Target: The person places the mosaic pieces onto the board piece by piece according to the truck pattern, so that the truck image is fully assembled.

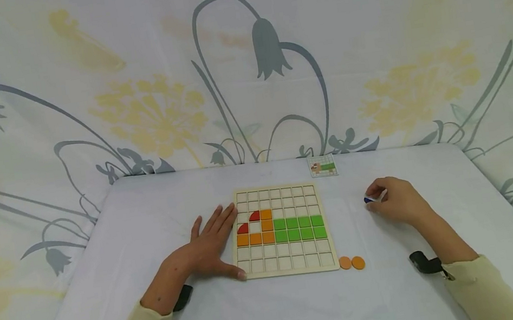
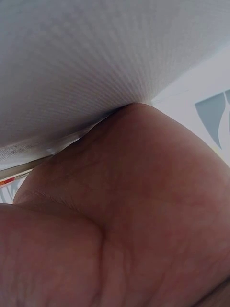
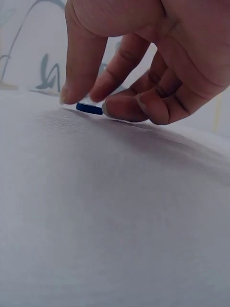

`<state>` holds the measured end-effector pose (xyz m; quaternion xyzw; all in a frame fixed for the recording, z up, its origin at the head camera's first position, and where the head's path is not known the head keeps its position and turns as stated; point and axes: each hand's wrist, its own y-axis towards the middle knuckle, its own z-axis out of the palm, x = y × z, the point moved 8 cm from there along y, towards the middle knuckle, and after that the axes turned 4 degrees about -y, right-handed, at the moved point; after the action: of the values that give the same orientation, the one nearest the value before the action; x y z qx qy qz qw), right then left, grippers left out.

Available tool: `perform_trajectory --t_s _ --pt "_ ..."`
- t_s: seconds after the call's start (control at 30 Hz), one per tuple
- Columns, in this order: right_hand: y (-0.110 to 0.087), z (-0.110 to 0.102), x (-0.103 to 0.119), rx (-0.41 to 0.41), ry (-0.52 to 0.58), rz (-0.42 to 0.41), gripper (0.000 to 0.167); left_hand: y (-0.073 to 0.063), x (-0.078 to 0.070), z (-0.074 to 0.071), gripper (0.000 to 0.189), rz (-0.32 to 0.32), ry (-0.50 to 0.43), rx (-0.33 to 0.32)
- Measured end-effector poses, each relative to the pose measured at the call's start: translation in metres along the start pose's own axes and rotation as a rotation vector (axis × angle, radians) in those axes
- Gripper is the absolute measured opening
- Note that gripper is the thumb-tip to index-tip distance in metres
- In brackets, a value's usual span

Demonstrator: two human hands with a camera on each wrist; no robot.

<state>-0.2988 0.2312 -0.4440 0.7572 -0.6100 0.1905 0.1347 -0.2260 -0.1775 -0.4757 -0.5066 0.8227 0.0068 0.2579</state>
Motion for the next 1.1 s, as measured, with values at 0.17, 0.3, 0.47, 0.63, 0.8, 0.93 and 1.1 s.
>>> perform_trajectory --t_s 0.17,0.3,0.47,0.63,0.8,0.93,1.1 --pt "0.001 0.0 -0.008 0.006 0.002 -0.001 0.015 -0.001 0.0 0.0 0.143 -0.006 -0.004 0.004" --pt "0.003 0.003 -0.008 0.032 -0.003 -0.01 0.012 -0.001 -0.001 0.0 0.143 -0.007 -0.004 0.005" --pt "0.005 0.007 -0.001 0.06 -0.041 -0.049 0.012 0.0 -0.001 0.0 0.144 -0.005 -0.012 0.01" --pt "0.005 0.009 0.011 0.034 -0.082 -0.094 0.011 0.001 0.0 0.0 0.144 -0.016 -0.013 0.02" --pt "0.006 0.015 0.033 0.017 -0.08 -0.122 0.006 0.001 0.002 0.001 0.144 -0.019 -0.002 0.023" --pt "0.008 0.022 0.057 0.022 -0.045 -0.155 0.004 0.001 0.002 0.001 0.144 -0.017 -0.007 0.017" --pt "0.008 0.028 0.091 0.011 -0.003 -0.237 0.007 0.0 0.001 0.001 0.144 -0.014 -0.008 0.009"
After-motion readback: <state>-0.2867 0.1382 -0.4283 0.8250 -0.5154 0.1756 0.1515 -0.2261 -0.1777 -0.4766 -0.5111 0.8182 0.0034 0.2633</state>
